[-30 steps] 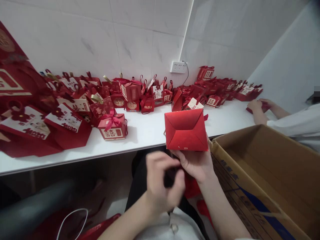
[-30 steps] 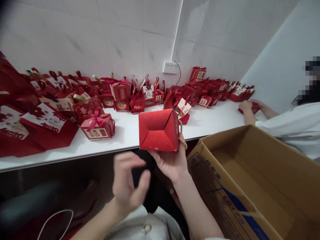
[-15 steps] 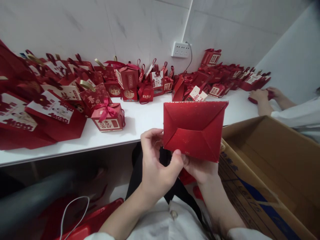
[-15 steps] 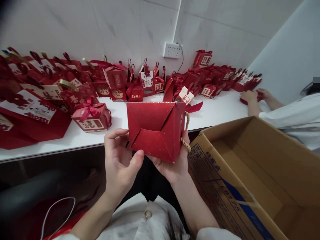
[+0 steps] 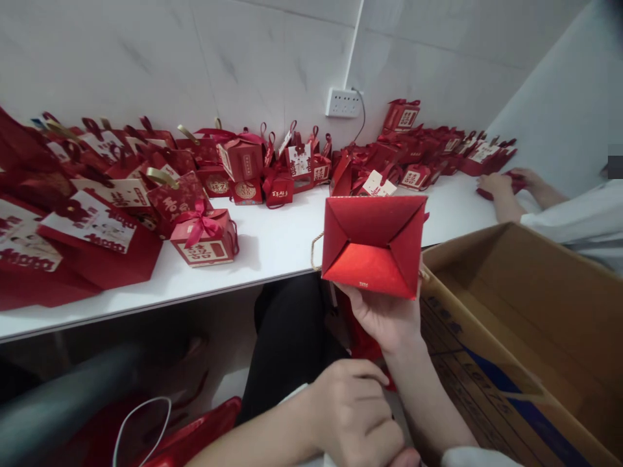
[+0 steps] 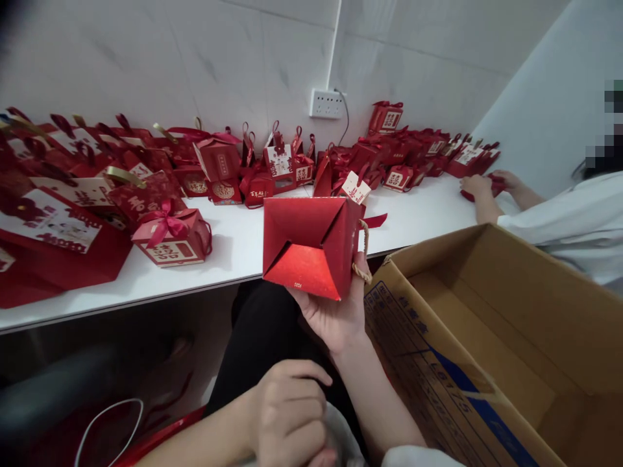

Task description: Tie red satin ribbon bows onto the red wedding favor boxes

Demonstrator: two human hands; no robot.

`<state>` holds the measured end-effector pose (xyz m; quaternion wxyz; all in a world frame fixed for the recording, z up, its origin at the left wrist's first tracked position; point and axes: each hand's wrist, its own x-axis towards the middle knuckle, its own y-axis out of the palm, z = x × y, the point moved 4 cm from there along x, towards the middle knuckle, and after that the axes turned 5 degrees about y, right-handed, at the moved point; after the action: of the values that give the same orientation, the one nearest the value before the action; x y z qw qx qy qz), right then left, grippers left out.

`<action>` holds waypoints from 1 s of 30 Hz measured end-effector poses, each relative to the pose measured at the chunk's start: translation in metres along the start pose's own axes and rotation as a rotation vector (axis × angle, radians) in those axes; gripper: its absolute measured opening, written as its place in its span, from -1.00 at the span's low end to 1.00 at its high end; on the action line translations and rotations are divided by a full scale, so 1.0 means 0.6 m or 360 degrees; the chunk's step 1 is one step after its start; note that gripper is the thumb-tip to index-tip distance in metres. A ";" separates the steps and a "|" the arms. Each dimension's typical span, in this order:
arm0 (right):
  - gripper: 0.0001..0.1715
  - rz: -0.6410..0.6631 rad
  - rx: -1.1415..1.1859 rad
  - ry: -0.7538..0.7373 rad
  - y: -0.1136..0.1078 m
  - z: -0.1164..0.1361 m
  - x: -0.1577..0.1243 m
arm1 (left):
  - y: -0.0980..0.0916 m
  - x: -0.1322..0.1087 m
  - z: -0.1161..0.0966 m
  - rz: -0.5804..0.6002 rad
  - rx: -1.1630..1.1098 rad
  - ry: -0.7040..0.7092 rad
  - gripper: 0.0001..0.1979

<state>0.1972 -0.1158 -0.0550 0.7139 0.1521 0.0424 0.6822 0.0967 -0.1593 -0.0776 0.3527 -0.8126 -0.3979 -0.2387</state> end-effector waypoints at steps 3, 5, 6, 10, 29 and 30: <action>-0.54 -0.0140 0.0955 0.0308 -0.009 -0.022 -0.007 | -0.038 0.010 -0.018 -0.0349 -0.0040 0.0451 -0.84; -0.47 -0.0154 0.1049 0.0410 -0.010 -0.036 -0.014 | -0.089 0.026 -0.015 -0.0875 0.0102 0.0424 -0.80; -0.46 -0.0193 0.0987 0.0386 -0.013 -0.040 -0.018 | -0.112 0.035 -0.009 -0.1051 0.0157 0.0309 -0.72; -0.35 -0.0354 0.0170 -0.0066 -0.038 -0.019 -0.029 | -0.164 0.064 0.031 -0.1070 -0.0130 -0.0123 -0.71; -0.11 -0.0531 -0.0562 -0.0249 -0.097 0.022 -0.026 | -0.071 0.051 0.153 -0.0505 -0.1388 -0.0791 -0.44; -0.19 -0.0552 -0.0295 -0.0103 -0.100 0.008 -0.022 | -0.062 0.051 0.152 -0.0532 -0.1380 -0.0723 -0.40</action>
<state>0.2556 -0.1309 -0.0688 0.8326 0.0981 -0.0181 0.5448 0.0937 -0.0586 -0.1011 -0.1548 -0.8408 -0.4532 -0.2522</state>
